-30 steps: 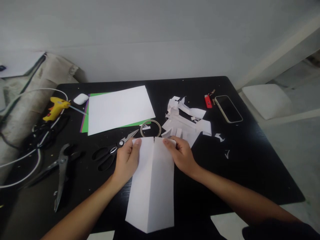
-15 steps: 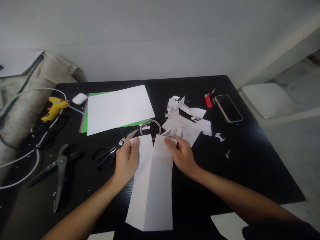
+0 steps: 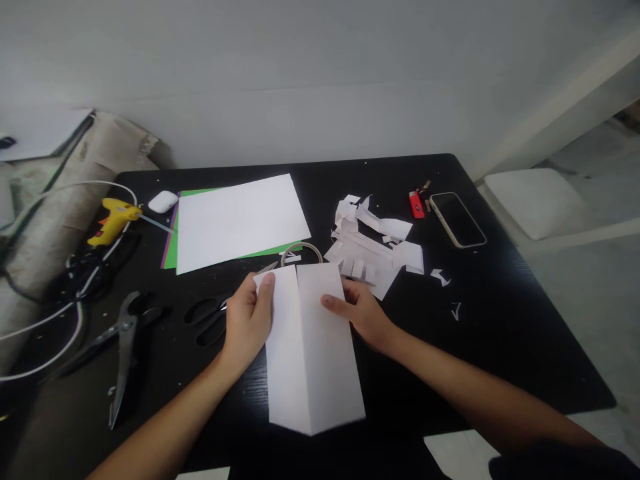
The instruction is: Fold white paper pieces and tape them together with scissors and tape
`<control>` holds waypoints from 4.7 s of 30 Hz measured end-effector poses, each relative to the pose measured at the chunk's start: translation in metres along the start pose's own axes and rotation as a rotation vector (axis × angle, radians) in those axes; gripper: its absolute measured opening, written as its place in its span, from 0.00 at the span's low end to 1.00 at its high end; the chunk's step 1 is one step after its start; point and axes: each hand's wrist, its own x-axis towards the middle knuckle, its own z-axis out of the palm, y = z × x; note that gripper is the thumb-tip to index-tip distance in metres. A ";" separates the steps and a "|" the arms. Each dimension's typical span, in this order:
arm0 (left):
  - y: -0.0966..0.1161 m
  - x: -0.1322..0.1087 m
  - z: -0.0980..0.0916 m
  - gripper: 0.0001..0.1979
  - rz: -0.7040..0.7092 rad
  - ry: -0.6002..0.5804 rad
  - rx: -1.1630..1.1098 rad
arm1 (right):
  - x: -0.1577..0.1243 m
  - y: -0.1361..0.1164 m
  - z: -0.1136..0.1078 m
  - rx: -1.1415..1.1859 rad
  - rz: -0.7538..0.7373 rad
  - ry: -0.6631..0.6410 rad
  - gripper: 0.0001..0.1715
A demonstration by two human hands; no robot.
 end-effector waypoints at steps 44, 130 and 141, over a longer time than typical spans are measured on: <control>0.004 -0.010 0.003 0.20 -0.080 -0.059 -0.166 | -0.006 0.012 0.004 -0.512 -0.356 0.307 0.27; 0.000 -0.006 -0.002 0.23 -0.193 -0.174 -0.308 | -0.005 0.016 0.001 -0.534 -0.251 0.267 0.30; -0.006 -0.007 0.000 0.18 -0.002 -0.057 -0.049 | -0.004 0.018 0.000 -0.554 -0.302 0.295 0.30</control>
